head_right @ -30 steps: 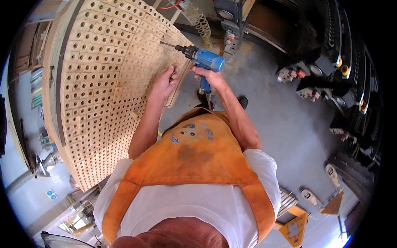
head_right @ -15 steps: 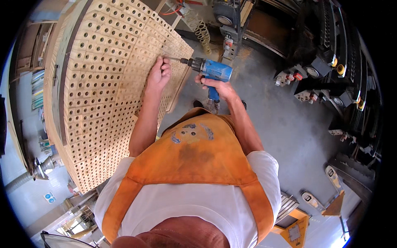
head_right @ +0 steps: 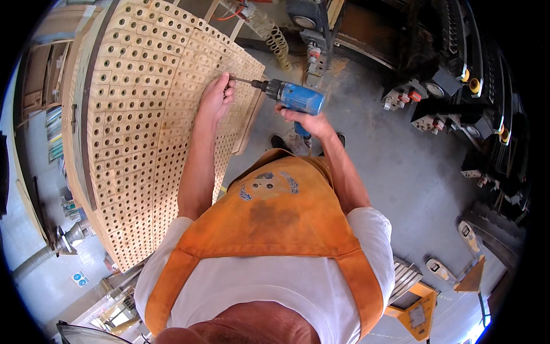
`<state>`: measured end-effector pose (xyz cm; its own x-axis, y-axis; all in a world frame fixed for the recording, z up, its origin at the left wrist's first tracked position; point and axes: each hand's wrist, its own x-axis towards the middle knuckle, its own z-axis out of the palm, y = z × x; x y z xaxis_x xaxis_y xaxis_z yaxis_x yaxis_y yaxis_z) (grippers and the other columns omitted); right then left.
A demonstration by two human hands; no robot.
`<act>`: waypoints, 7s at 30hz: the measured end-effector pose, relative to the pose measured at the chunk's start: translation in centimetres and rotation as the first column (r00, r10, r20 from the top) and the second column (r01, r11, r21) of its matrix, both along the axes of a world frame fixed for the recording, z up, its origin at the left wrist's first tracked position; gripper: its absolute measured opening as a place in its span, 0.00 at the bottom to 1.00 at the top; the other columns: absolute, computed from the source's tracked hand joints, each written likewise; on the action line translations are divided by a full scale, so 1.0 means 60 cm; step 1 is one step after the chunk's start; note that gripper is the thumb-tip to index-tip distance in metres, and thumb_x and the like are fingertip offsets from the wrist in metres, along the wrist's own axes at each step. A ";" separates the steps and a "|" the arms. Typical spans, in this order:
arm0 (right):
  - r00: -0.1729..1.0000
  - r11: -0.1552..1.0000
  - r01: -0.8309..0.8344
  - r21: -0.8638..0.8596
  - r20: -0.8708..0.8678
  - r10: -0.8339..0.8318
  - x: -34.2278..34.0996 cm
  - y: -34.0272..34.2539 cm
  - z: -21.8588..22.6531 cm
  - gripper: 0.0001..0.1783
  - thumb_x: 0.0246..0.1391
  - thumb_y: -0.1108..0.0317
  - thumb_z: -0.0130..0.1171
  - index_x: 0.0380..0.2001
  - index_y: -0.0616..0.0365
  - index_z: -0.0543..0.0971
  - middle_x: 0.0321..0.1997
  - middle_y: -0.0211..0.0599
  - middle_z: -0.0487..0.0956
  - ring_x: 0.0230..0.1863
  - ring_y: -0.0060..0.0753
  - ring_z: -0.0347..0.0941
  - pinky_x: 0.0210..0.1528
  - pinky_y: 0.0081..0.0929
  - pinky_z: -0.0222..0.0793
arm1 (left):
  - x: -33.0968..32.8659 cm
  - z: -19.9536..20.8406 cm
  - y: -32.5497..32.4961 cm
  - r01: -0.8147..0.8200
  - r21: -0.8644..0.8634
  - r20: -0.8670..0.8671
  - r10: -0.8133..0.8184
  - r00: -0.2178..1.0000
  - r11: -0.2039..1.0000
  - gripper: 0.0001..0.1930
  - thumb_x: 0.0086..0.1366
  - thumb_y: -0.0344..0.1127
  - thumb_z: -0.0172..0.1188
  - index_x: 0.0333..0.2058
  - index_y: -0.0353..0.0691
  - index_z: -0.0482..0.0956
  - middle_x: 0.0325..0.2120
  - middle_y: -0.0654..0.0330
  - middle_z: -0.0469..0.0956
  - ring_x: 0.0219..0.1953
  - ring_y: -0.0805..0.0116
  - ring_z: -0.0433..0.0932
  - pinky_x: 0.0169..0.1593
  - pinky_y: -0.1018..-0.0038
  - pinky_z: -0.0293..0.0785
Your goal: The person uses a blue cordless drill to create holes in a large, curved wooden panel that is already perforated with a grid of holes. The person holds the drill with both hands, positioning it over specific spots on the wood and operating the trigger to drive the bit into the material. The task is performed in a workshop environment with various tools and machinery visible in the background.
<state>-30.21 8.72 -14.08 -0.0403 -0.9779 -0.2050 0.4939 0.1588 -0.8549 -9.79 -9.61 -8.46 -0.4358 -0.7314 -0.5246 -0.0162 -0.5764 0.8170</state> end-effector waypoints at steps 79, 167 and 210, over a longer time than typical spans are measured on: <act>0.973 0.996 0.074 0.050 0.216 -0.084 0.022 -0.081 0.014 0.15 0.52 0.69 0.62 0.43 0.57 0.76 0.43 0.36 0.80 0.48 0.31 0.77 0.41 0.26 0.69 | -0.045 -0.039 -0.048 -0.185 0.220 -0.534 0.277 0.799 0.958 0.13 0.70 0.40 0.50 0.48 0.41 0.72 0.27 0.66 0.69 0.26 0.77 0.65 0.26 0.82 0.63; 0.993 0.999 0.032 0.013 0.112 -0.033 -0.045 -0.070 0.036 0.17 0.50 0.69 0.63 0.45 0.59 0.76 0.43 0.36 0.81 0.48 0.32 0.77 0.40 0.27 0.71 | -0.038 -0.013 -0.029 -0.253 0.093 -0.381 0.269 0.885 0.963 0.09 0.69 0.37 0.52 0.42 0.39 0.74 0.29 0.65 0.73 0.27 0.77 0.69 0.29 0.82 0.69; 0.989 0.999 -0.053 -0.004 0.137 0.053 -0.067 -0.032 0.037 0.17 0.49 0.70 0.64 0.43 0.59 0.76 0.42 0.37 0.80 0.45 0.32 0.76 0.40 0.25 0.72 | -0.031 0.016 -0.010 -0.053 0.054 -0.297 0.067 0.953 0.997 0.14 0.70 0.45 0.50 0.39 0.39 0.72 0.25 0.69 0.69 0.22 0.82 0.64 0.22 0.85 0.61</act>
<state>-34.24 6.77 -11.88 0.0403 -0.9781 -0.2043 0.5974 0.1875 -0.7797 -11.67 -10.20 -7.47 -0.5332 -0.7399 -0.4102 0.2603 -0.6048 0.7526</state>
